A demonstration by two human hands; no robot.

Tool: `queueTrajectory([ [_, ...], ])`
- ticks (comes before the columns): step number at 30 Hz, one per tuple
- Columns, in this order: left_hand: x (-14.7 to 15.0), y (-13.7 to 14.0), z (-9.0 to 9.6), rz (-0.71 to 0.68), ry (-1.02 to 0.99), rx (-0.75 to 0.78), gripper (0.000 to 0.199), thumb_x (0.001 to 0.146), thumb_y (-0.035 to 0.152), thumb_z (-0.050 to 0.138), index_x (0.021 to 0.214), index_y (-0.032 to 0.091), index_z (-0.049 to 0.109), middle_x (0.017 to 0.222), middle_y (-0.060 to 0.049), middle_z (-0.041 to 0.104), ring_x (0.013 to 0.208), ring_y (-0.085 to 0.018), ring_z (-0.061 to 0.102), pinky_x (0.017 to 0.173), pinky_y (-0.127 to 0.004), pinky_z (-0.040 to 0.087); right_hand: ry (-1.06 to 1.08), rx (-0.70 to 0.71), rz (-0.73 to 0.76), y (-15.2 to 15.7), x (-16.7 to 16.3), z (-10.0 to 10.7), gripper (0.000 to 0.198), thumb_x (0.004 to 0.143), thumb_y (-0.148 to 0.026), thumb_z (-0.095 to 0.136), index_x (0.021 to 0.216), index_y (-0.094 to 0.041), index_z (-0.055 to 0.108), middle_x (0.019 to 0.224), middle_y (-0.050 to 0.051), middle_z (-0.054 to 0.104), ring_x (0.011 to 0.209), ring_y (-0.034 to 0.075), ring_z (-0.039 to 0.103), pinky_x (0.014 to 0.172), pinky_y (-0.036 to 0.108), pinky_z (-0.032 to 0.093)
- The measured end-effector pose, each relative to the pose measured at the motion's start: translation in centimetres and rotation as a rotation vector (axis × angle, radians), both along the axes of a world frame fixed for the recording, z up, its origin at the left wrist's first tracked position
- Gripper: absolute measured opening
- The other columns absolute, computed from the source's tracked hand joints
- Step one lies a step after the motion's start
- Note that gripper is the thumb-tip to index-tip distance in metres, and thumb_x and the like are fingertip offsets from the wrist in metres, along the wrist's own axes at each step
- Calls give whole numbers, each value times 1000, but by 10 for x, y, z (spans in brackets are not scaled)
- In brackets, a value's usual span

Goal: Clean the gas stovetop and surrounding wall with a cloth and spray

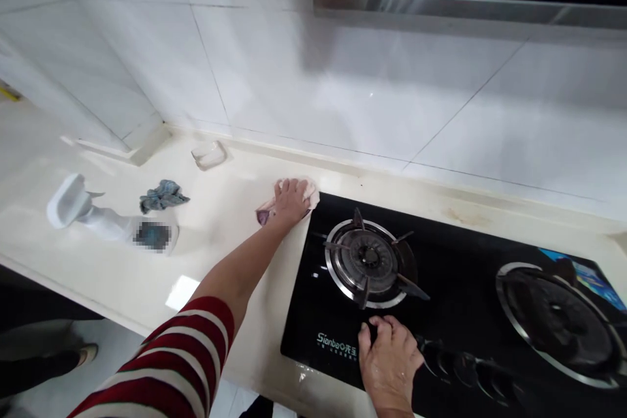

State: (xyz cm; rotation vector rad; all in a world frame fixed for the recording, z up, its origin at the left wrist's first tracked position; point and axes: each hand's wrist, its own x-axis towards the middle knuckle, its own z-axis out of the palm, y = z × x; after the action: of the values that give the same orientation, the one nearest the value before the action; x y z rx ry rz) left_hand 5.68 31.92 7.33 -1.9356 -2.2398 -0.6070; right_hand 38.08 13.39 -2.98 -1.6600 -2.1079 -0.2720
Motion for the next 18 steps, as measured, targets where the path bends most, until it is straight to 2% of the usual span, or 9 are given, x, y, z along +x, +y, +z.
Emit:
queueTrajectory([
  [2,6,-16,-2,-34,6,6,46,92,33,52,136,20,49,137,-14,50,132,-34,35,115,-55,15,5,-3,-13,0,0,0,39,97,-46,37,97,-16,62,113,16,56,104,34,48,82,47,36],
  [4,12,-51,-5,-86,26,12,43,92,32,53,133,21,52,134,-12,52,131,-33,36,115,-53,15,3,0,-16,0,0,0,39,97,-46,36,97,-16,62,114,16,55,105,34,47,82,46,36],
  [8,24,-157,-21,-184,57,-1,45,87,33,59,131,24,54,137,-10,52,136,-32,34,120,-51,13,-2,5,-13,-1,-3,1,39,98,-45,36,97,-16,62,114,15,56,106,34,46,83,45,35],
  [12,30,-269,-47,-300,32,-41,48,86,42,61,132,27,54,143,-7,50,139,-32,34,121,-53,13,-13,11,-26,-2,-4,2,36,97,-42,37,98,-16,62,113,15,56,106,34,46,83,45,34],
  [15,20,-331,-68,-407,18,-65,44,87,48,59,126,29,59,141,-5,53,137,-31,39,119,-52,17,-22,15,-18,-2,-3,2,35,96,-41,38,97,-16,62,114,16,56,105,34,46,80,44,35],
  [18,-10,-359,-77,-409,16,-63,43,86,54,59,122,31,62,139,-5,56,135,-31,41,117,-51,21,-1,9,-5,-2,-1,0,34,95,-41,40,96,-15,63,115,16,56,103,34,47,79,44,34],
])
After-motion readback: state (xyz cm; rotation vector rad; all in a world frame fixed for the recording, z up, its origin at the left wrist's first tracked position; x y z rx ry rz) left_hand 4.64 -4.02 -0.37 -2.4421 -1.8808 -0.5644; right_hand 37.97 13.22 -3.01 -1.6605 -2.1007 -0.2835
